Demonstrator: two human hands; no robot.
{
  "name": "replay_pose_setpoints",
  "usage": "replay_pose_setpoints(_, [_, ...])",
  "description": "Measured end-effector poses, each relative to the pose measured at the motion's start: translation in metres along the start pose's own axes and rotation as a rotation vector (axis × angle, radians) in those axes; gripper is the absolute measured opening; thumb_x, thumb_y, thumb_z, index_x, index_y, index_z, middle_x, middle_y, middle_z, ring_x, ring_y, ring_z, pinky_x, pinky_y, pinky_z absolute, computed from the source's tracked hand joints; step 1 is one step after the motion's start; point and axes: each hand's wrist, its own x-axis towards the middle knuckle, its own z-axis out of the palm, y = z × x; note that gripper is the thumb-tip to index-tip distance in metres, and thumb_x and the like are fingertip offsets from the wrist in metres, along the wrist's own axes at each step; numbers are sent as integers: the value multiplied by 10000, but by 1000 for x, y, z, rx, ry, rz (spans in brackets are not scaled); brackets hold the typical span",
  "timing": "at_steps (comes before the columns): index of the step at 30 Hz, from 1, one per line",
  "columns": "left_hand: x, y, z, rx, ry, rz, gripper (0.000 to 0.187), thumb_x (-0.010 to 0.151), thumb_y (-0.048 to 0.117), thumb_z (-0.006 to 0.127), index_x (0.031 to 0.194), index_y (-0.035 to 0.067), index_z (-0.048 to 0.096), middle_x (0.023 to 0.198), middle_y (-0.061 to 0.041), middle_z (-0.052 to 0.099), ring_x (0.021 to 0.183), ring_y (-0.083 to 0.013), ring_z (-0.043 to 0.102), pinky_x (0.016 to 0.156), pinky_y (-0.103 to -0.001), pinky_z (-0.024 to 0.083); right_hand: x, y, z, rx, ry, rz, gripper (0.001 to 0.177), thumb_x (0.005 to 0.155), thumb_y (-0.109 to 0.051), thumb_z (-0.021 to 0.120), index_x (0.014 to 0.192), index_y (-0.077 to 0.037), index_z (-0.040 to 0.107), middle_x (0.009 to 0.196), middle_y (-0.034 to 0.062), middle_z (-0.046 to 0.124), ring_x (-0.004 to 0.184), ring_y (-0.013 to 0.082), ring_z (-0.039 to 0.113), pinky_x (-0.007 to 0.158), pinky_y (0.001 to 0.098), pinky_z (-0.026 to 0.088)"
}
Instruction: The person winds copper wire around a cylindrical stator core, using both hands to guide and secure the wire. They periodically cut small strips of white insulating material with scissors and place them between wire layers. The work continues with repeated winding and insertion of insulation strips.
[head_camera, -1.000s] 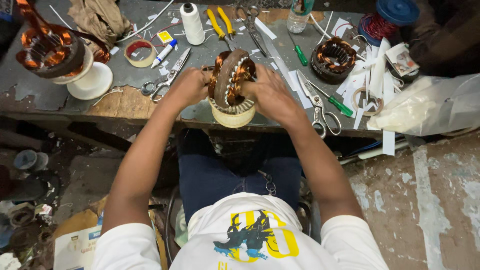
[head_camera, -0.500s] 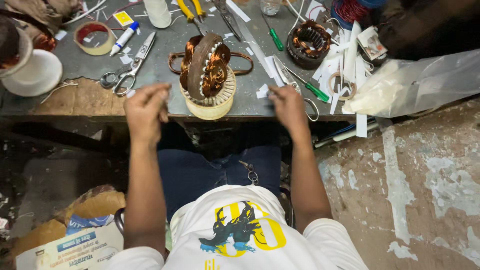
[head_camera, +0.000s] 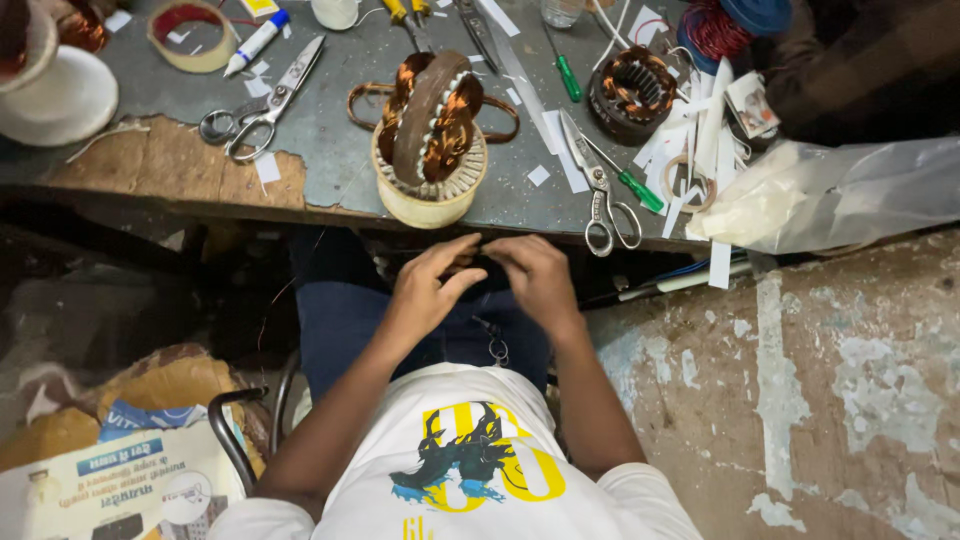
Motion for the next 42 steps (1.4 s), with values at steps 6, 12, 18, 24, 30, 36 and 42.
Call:
replay_pose_setpoints(6, [-2,-19,9,-603,35,-482,393,951,94,694,1332,0,675,962,-89,751,818,-110,680,756,-259,572,-6,-12,29,533,54,412,235,922,29,702,1153,3,727,1031,78,745,916,131,695,817,251,553])
replay_pose_setpoints(12, [-6,-18,-6,-792,38,-528,343,957,83,707,1280,-33,692,1025,-73,764,852,-100,706,779,-254,595,-6,-21,31,620,40,361,246,911,13,738,1154,43,715,1096,65,729,980,117,695,883,250,566])
replay_pose_setpoints(18, [-2,1,-17,-493,22,-364,314,958,115,713,1248,-4,711,1032,-55,781,872,-77,707,789,-235,581,-7,-23,31,562,84,331,183,915,1,764,1093,31,730,1047,61,738,947,108,697,861,243,571])
replay_pose_setpoints(24, [-1,12,-20,-316,73,-295,196,984,102,695,1132,-15,746,899,-69,780,802,-76,713,733,-237,590,-6,-29,33,488,81,305,115,928,-1,776,1034,25,740,982,55,738,878,93,677,796,231,552])
replay_pose_setpoints(30, [-1,11,-21,-373,121,-275,170,982,74,696,1118,-15,745,912,-58,774,814,-78,721,753,-242,602,0,-28,40,634,124,234,143,928,10,754,1068,26,729,1039,74,708,952,101,667,850,238,540])
replay_pose_setpoints(36, [4,19,-40,-210,121,-168,116,951,42,735,1043,-28,751,919,-73,764,792,-105,697,712,-253,574,12,-32,34,546,151,116,63,911,23,761,973,26,750,984,93,738,902,143,694,825,259,557])
replay_pose_setpoints(42, [80,-2,-129,-127,404,-70,76,1043,18,695,1107,-17,716,1011,-88,719,862,-140,691,793,-291,581,77,-30,-6,95,301,-15,135,912,16,802,1046,5,787,975,119,754,849,172,713,724,289,562])
